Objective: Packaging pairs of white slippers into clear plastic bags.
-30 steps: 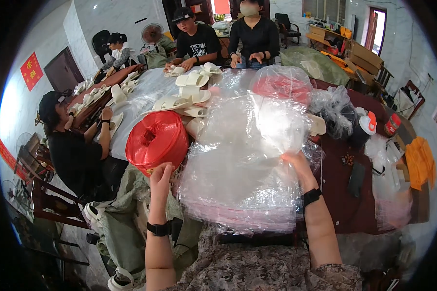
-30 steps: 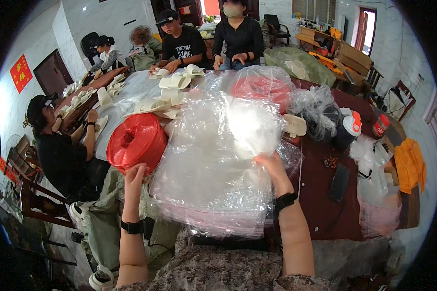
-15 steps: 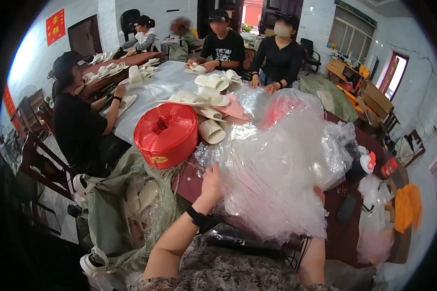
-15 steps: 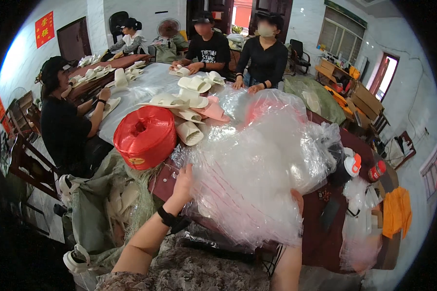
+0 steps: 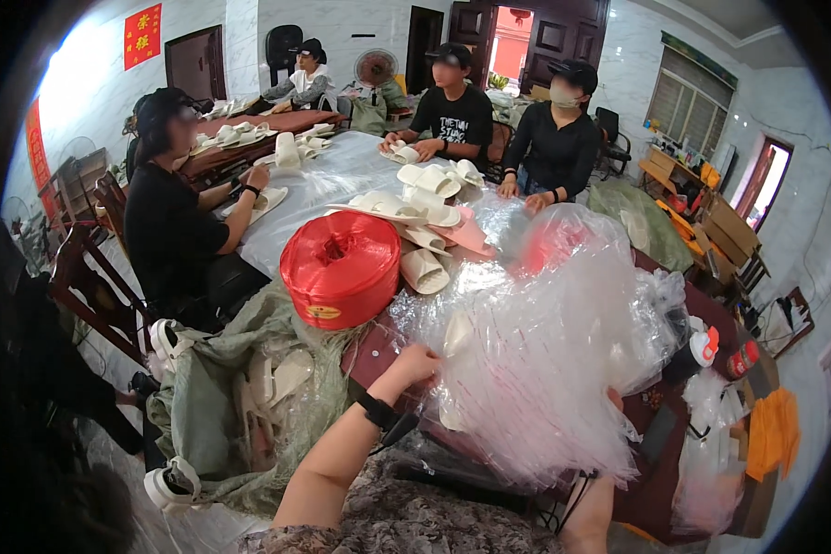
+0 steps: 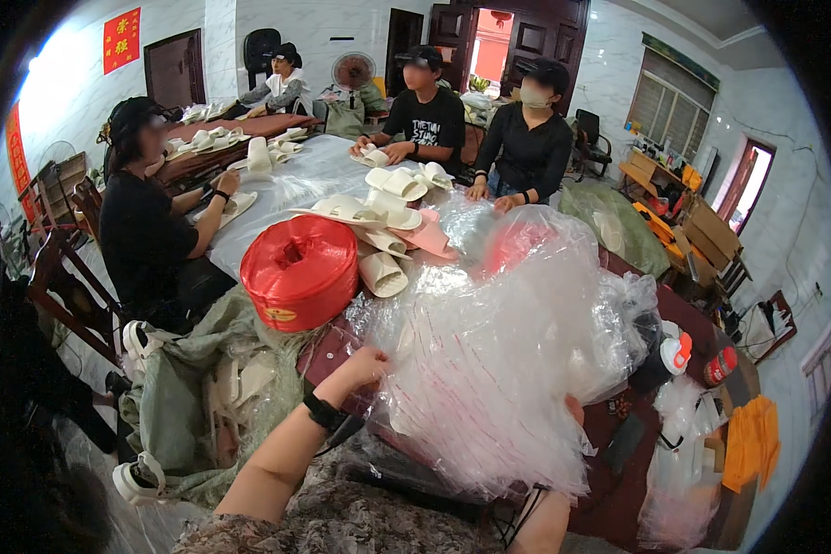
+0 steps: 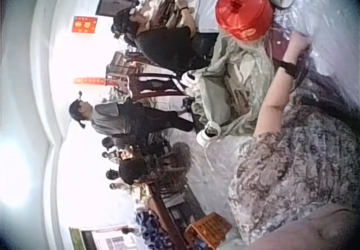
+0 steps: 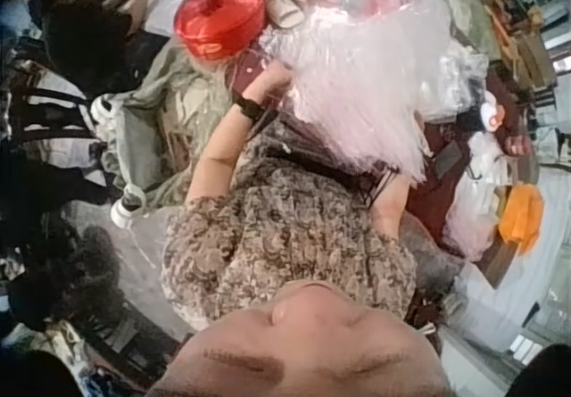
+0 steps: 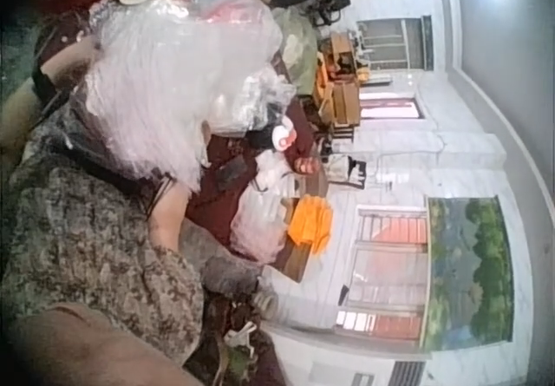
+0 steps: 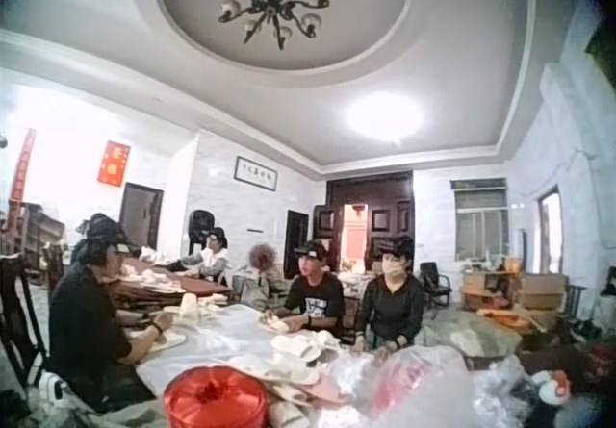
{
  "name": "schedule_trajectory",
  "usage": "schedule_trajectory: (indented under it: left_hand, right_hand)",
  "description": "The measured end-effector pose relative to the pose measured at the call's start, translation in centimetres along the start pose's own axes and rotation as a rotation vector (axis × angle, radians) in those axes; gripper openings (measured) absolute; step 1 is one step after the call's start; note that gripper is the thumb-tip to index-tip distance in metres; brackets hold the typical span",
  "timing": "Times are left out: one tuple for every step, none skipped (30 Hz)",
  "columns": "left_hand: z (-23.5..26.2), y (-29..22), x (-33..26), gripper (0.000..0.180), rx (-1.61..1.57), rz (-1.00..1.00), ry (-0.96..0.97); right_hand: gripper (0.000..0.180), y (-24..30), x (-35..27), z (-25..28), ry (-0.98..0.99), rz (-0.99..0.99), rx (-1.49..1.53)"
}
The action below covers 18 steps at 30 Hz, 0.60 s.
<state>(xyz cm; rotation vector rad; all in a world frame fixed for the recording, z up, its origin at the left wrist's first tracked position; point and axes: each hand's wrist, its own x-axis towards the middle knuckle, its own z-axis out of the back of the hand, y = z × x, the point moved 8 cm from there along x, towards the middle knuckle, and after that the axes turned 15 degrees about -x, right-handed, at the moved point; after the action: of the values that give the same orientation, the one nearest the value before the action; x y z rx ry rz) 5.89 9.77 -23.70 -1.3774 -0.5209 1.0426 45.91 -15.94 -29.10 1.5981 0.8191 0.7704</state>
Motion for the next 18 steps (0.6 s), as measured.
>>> schedule_trajectory:
  left_hand:
    - [-0.5, -0.3, -0.9, 0.031, 0.123, 0.006, 0.059]
    - [-0.7, -0.1, -1.2, 0.028, 0.191, 0.034, 0.067]
    - [-1.0, 0.4, -1.3, 0.028, 0.191, 0.041, 0.064]
    - [-1.1, 0.0, -1.6, 0.027, 0.338, -0.066, 0.002]
    - [-1.2, -0.6, -1.9, 0.026, 0.485, -0.173, -0.058]
    - [-1.8, 0.1, -2.0, 0.025, 0.488, -0.156, -0.005]
    - [-2.4, -0.2, -2.4, 0.025, 0.49, -0.156, 0.003]
    - [-2.9, -0.8, -2.8, 0.024, 0.479, -0.19, -0.027]
    - [-2.9, -0.9, -3.4, 0.024, 0.468, -0.22, -0.064]
    - [-3.0, -0.7, -3.8, 0.022, 0.406, -0.336, -0.092]
    - [-3.1, 0.1, -3.7, 0.022, 0.409, -0.336, -0.091]
    - [-2.7, 1.1, -3.8, 0.023, 0.345, -0.332, -0.101]
    - [-2.6, 1.3, -3.8, 0.024, 0.281, -0.336, -0.1]
    - [-2.2, 1.6, -3.9, 0.024, 0.283, -0.335, -0.102]
    - [-1.5, 1.3, -4.1, 0.019, 0.287, -0.356, -0.148]
    - [-0.5, 1.0, -4.5, 0.015, 0.292, -0.376, -0.197]
    - [0.4, 1.1, -5.0, 0.015, 0.297, -0.376, -0.195]
    - [1.6, 2.0, -5.5, 0.009, -0.035, -0.249, -0.112]
  right_hand:
    - [0.026, 0.1, 0.1, 0.0, 0.007, 0.007, -0.02]
    - [0.026, 0.1, 0.2, 0.1, 0.014, 0.013, -0.041]
    - [0.026, 0.3, 0.4, -0.1, 0.025, 0.019, -0.061]
    - [0.026, 0.4, 0.6, -0.3, 0.036, 0.025, -0.081]
    - [0.027, 0.5, 0.7, -0.3, 0.045, 0.031, -0.101]
    - [0.027, 0.7, 0.6, -0.4, 0.055, 0.037, -0.121]
    - [0.027, 0.8, 0.4, 0.0, 0.055, 0.047, -0.142]
    - [0.027, 0.8, 0.3, 0.3, 0.055, 0.057, -0.164]
    - [0.027, 1.1, 0.3, -0.1, 0.063, 0.066, -0.184]
    - [0.027, 1.4, 0.3, -0.5, 0.07, 0.077, -0.203]
    - [0.027, 1.6, 0.2, -0.8, 0.069, 0.076, -0.201]
    - [0.027, 2.5, 0.0, -2.3, 0.03, 0.084, -0.253]
    - [0.026, 3.1, -0.3, -2.6, -0.023, 0.096, -0.308]
    - [0.026, 3.0, -0.3, -2.7, -0.021, 0.095, -0.305]
    - [0.027, 2.9, -0.5, -2.6, 0.037, 0.12, -0.229]
    - [0.029, 2.8, -0.5, -2.6, 0.098, 0.144, -0.152]
    - [0.029, 2.6, -0.4, -2.2, 0.095, 0.143, -0.149]
    - [0.03, 1.7, -0.1, -2.2, 0.136, 0.05, -0.02]
